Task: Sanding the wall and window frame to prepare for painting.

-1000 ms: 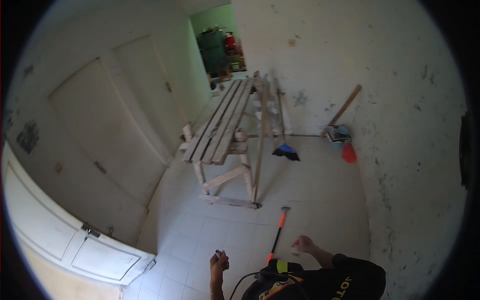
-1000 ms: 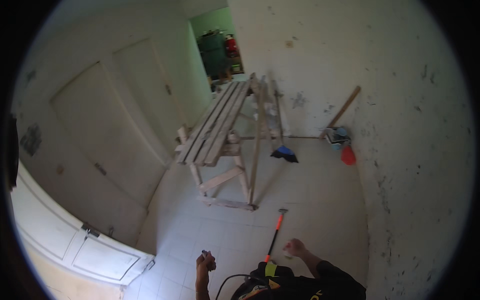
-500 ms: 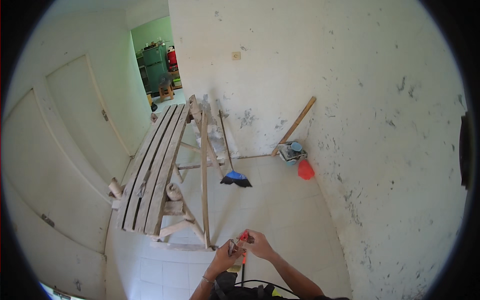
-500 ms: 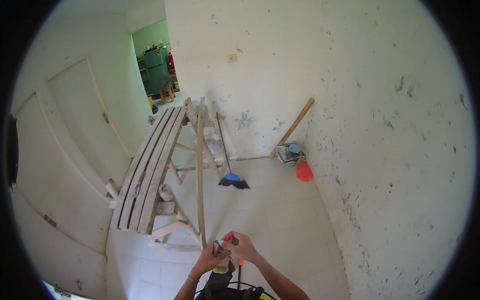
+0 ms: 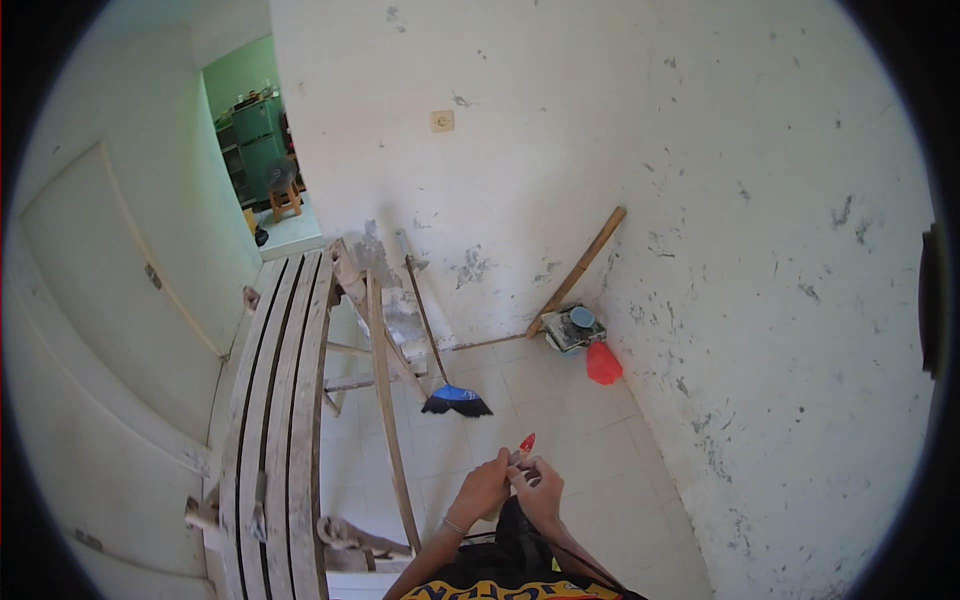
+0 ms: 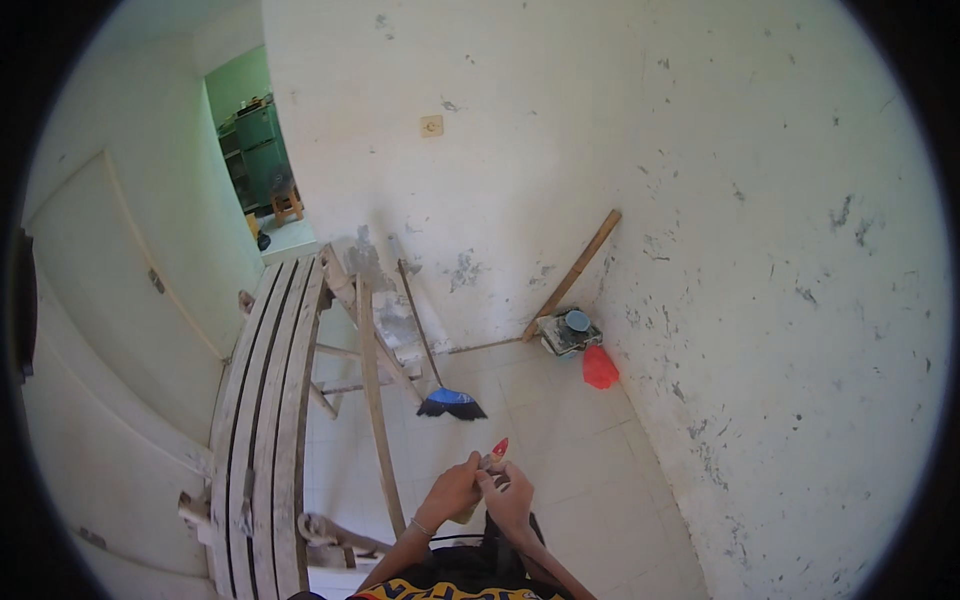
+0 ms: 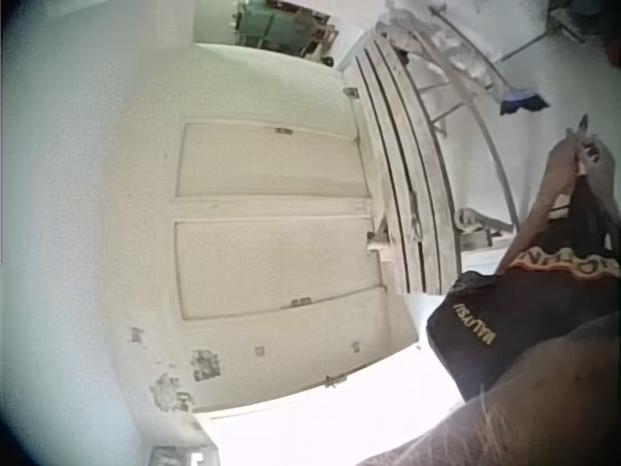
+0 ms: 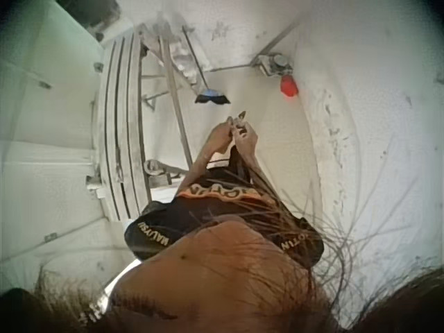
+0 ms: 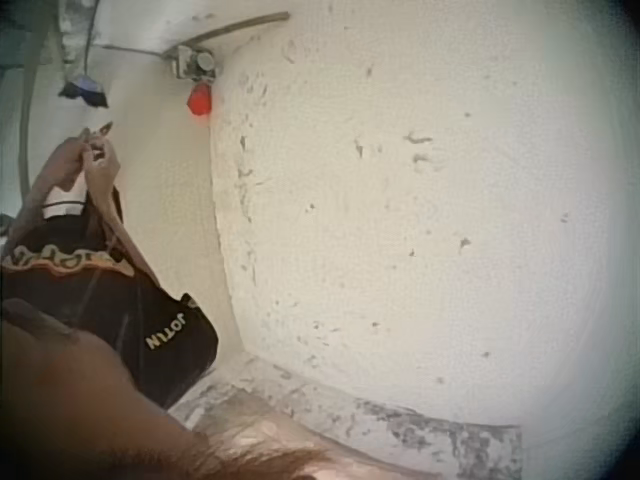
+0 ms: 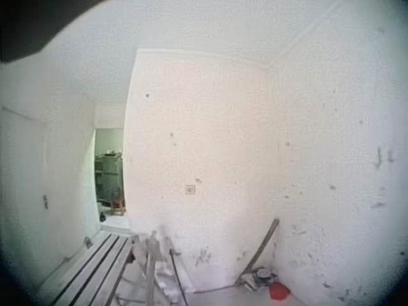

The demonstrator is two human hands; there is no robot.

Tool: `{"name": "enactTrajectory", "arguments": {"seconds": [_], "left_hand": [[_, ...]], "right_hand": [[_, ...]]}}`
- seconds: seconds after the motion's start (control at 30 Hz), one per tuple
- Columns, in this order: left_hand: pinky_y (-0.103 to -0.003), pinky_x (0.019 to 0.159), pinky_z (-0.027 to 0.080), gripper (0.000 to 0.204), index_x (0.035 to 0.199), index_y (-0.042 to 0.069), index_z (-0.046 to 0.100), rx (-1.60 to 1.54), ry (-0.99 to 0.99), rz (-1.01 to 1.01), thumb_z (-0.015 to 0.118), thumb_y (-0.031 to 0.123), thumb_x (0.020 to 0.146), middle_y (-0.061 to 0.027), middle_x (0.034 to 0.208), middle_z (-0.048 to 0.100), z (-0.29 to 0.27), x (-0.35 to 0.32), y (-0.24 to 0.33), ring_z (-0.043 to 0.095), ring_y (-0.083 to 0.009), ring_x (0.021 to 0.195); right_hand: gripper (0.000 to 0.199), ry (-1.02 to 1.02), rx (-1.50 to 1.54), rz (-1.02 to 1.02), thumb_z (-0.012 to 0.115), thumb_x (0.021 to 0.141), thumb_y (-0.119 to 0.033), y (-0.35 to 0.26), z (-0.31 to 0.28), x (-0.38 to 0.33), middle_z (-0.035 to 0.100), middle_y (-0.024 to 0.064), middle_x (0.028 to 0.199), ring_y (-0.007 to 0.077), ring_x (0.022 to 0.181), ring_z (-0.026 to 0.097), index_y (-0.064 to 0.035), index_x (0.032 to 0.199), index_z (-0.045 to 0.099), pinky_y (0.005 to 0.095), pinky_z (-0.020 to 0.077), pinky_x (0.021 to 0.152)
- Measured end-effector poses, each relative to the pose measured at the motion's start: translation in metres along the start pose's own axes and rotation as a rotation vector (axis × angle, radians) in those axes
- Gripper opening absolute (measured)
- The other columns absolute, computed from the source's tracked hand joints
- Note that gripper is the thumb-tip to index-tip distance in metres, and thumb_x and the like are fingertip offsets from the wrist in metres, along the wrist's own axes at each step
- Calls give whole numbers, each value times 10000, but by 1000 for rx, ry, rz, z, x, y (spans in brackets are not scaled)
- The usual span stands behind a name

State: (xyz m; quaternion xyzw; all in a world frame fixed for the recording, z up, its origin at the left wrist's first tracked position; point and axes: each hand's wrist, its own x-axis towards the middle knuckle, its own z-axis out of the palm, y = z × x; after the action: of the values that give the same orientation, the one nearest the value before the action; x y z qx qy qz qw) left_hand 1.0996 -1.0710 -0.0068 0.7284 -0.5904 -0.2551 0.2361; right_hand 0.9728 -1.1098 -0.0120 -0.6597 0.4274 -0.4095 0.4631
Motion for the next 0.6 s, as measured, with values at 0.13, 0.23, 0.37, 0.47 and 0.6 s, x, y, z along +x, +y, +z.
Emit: {"name": "enactTrajectory", "arguments": {"seconds": [0.13, 0.23, 0.37, 0.47, 0.6], "left_hand": [[-552, 652, 497, 319, 1089, 34, 374, 27, -6, 6, 590, 114, 869, -241, 828, 652, -13, 79, -13, 649, -453, 806], [-559, 661, 493, 341, 1089, 41, 374, 31, -47, -72, 610, 129, 859, -247, 855, 652, -22, 139, -24, 645, -458, 817], [-568, 694, 489, 377, 1108, 55, 384, 2, 4, -139, 633, 143, 840, -250, 891, 653, -21, 228, -51, 643, -461, 851], [-573, 728, 481, 381, 1114, 69, 408, -27, 46, -186, 643, 146, 825, -248, 904, 654, -29, 303, -55, 638, -466, 883], [-563, 737, 478, 335, 1108, 64, 432, -33, 83, -237, 625, 145, 846, -251, 925, 659, -50, 391, -42, 629, -477, 893]], "right_hand": [[146, 43, 21, 147, 726, 861, -151, 22, 17, 84, 663, 21, 742, 74, 665, 595, -19, 875, 666, 240, 469, 625], [126, -26, 228, 166, 697, 879, -136, 63, 30, 149, 685, 44, 785, 86, 727, 634, -19, 854, 659, 261, 484, 658], [149, -152, 513, 251, 652, 930, -161, 98, 43, 251, 669, 49, 830, 124, 740, 645, -20, 907, 606, 274, 514, 700], [164, -273, 656, 333, 636, 947, -150, 117, 40, 335, 679, 82, 897, 159, 835, 666, 4, 1003, 624, 324, 549, 786], [253, -455, 637, 328, 636, 946, -139, 121, 24, 446, 673, 86, 1003, 161, 924, 654, 27, 1137, 616, 327, 537, 859]]}}
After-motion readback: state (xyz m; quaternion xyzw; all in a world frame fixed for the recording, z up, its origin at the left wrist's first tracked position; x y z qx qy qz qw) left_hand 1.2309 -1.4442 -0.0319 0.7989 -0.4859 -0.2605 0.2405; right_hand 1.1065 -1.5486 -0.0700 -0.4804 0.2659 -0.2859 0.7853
